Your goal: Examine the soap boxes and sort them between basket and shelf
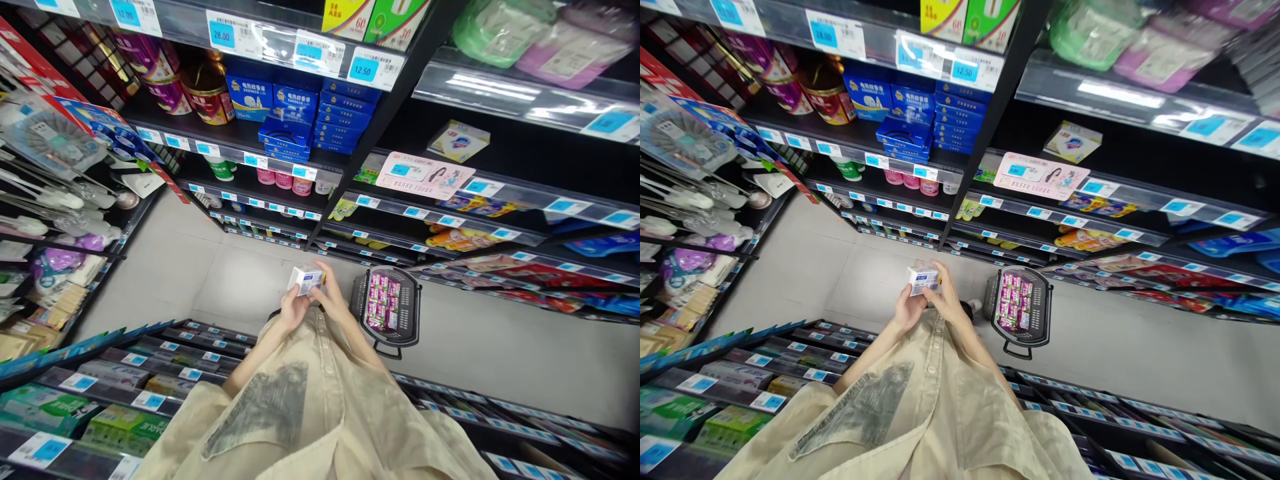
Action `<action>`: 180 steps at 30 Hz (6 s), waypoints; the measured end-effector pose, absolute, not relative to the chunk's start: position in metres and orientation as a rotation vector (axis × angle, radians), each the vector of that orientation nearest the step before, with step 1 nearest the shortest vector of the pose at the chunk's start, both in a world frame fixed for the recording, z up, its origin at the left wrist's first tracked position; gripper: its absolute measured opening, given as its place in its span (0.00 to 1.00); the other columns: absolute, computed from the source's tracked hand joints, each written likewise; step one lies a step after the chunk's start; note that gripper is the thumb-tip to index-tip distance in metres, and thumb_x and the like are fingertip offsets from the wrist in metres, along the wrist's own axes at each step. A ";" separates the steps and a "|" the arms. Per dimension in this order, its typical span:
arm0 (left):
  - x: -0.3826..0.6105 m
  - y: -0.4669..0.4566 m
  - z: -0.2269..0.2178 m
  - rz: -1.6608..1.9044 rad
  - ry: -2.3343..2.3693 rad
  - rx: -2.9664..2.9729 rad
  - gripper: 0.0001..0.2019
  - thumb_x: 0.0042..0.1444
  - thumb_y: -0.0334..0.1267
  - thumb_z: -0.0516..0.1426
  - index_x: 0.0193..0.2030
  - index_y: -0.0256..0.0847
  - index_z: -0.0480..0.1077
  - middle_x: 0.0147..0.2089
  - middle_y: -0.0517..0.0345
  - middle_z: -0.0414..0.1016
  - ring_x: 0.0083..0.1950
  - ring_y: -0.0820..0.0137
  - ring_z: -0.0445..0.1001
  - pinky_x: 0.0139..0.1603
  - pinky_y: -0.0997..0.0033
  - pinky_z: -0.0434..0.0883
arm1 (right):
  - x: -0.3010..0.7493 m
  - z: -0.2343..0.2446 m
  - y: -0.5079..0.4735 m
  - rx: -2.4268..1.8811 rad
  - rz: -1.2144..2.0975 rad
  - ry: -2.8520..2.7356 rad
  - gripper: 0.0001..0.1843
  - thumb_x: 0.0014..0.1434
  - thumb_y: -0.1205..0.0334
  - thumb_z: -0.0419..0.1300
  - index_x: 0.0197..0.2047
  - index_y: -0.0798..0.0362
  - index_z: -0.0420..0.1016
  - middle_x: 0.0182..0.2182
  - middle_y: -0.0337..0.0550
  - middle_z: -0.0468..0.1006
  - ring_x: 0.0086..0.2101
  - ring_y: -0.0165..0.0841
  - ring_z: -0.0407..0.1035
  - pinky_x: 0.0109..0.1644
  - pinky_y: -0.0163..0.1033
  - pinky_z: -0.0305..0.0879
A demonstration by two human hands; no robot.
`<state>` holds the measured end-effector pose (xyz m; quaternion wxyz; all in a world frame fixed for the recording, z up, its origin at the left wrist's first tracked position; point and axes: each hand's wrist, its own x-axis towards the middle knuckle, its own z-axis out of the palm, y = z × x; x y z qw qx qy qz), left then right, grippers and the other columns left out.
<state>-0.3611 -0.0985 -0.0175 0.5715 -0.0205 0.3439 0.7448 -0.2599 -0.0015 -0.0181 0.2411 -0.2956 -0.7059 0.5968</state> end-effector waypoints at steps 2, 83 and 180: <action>-0.359 -0.099 -0.020 1.755 0.846 0.024 0.44 0.47 0.57 0.73 0.69 0.44 0.71 0.65 0.44 0.78 0.73 0.44 0.69 0.69 0.47 0.70 | -0.260 -0.019 -0.002 -0.807 1.684 -1.904 0.43 0.64 0.33 0.64 0.75 0.40 0.60 0.72 0.50 0.67 0.63 0.48 0.70 0.66 0.55 0.72; -0.362 -0.106 -0.021 1.868 2.004 1.455 0.22 0.56 0.27 0.65 0.56 0.43 0.69 0.60 0.44 0.71 0.63 0.56 0.75 0.60 0.50 0.80 | -0.270 -0.003 -0.016 -0.945 1.877 -0.979 0.41 0.39 0.68 0.82 0.56 0.38 0.80 0.63 0.41 0.75 0.56 0.39 0.71 0.52 0.41 0.77; -0.383 -0.131 -0.029 1.571 1.593 0.608 0.27 0.60 0.58 0.66 0.57 0.41 0.71 0.47 0.52 0.79 0.42 0.65 0.80 0.41 0.69 0.78 | -0.255 -0.020 -0.022 -1.078 2.400 -0.944 0.34 0.64 0.31 0.59 0.58 0.51 0.78 0.37 0.47 0.87 0.26 0.38 0.79 0.23 0.38 0.70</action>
